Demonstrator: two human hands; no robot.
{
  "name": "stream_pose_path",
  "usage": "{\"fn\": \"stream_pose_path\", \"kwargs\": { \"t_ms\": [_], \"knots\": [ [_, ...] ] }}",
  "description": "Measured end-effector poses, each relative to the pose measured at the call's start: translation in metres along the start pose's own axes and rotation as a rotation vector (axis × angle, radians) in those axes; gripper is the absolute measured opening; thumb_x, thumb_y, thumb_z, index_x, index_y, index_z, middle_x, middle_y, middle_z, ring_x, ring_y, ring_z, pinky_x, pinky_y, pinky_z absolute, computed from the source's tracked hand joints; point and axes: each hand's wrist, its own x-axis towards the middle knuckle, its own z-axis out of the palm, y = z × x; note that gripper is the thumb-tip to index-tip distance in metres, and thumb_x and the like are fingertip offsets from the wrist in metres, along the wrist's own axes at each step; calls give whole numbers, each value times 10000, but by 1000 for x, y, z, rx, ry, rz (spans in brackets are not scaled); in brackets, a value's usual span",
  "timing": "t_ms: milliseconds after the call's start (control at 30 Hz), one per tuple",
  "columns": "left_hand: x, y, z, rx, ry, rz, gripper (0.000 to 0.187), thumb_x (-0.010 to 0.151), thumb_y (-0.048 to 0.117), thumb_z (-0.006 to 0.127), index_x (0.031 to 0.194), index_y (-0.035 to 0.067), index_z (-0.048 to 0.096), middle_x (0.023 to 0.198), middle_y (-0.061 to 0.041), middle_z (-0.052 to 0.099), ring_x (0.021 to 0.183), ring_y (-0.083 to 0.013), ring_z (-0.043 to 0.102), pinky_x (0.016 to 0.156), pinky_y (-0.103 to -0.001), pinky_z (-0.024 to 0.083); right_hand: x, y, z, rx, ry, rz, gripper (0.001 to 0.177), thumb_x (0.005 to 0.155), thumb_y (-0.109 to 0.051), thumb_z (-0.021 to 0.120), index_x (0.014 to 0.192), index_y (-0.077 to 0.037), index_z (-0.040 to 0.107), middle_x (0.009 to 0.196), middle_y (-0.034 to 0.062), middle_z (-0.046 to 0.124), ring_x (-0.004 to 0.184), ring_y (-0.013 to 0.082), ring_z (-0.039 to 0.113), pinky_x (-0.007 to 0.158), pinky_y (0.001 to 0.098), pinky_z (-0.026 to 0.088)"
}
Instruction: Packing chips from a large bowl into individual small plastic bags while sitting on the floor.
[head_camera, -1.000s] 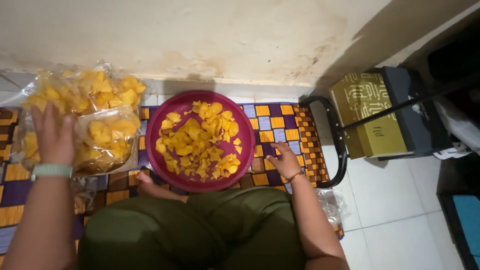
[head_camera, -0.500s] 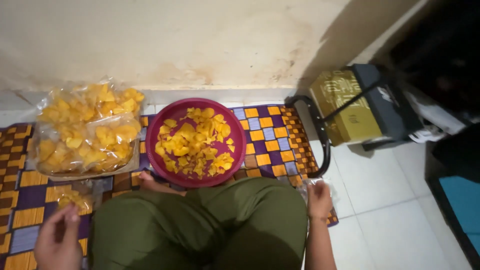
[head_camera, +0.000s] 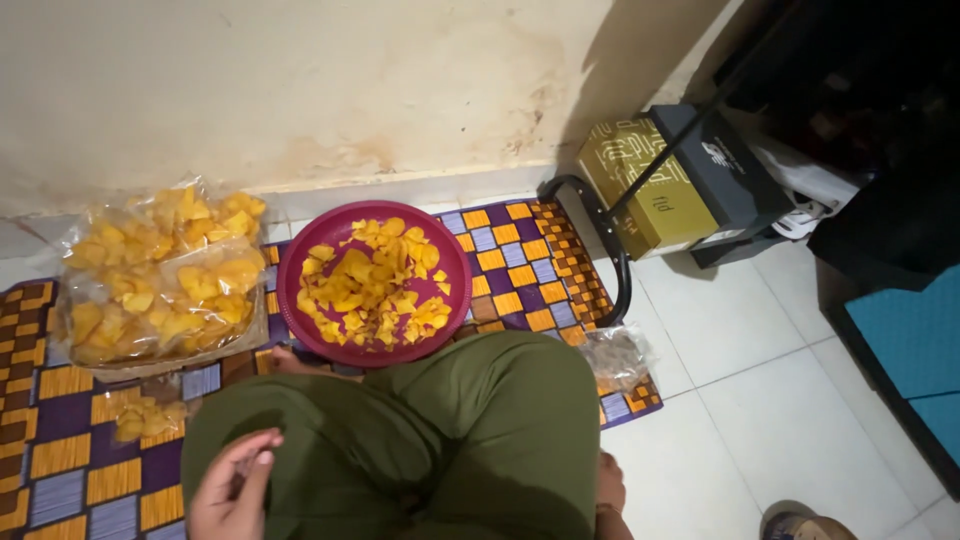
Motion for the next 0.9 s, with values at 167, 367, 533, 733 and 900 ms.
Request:
{"fn": "stream_pose_path", "kwargs": {
  "t_ms": [167, 367, 533, 733, 900],
  "knots": [
    [-1, -34, 3, -126, -38, -45, 241, 941, -106, 585, 1174, -119, 643, 1138, -213, 728, 1059, -227, 697, 978, -302, 529, -32, -29, -51, 652, 70, 155, 630, 975, -500, 356, 1371, -87, 620, 1417, 117, 611, 1338, 309, 528, 1076, 468, 411],
    [12, -38, 24, -85, -82, -37, 214, 932, -88, 620, 1137, -109, 678, 1096, -186, 748, 992, -199, 708, 932, -270, 534, 55, -54, -49, -175, 673, -501, 547, 945, -145, 562, 1478, -194, 449, 1605, 126, 356, 1478, 307, 353, 1219, 445, 331],
    [20, -44, 29, -31, -192, -20, 228, 927, -48, 628, 1140, -86, 700, 1110, -166, 757, 994, -190, 714, 915, -270, 536, 159, -61, 0, -353, 195, -451, 607, 971, -434, 439, 1547, -254, 369, 1656, -40, 266, 1509, 241, 264, 1218, 522, 259],
    [20, -114, 7, -83, -195, 32, 222, 936, -45, 624, 1147, -96, 670, 1079, -189, 760, 955, -192, 735, 900, -257, 555, 162, -59, 9, -15, 499, -594, 426, 935, -339, 510, 1276, -126, 652, 1277, 89, 650, 1115, 354, 593, 987, 460, 469],
    [24, -97, 14, -83, -216, -10, 224, 927, -63, 623, 1140, -115, 668, 1101, -206, 754, 987, -209, 731, 922, -275, 552, 114, -64, -25, -88, 618, -558, 403, 927, -361, 521, 1289, -196, 579, 1283, 81, 577, 1155, 328, 541, 952, 477, 443]
  ]
}}
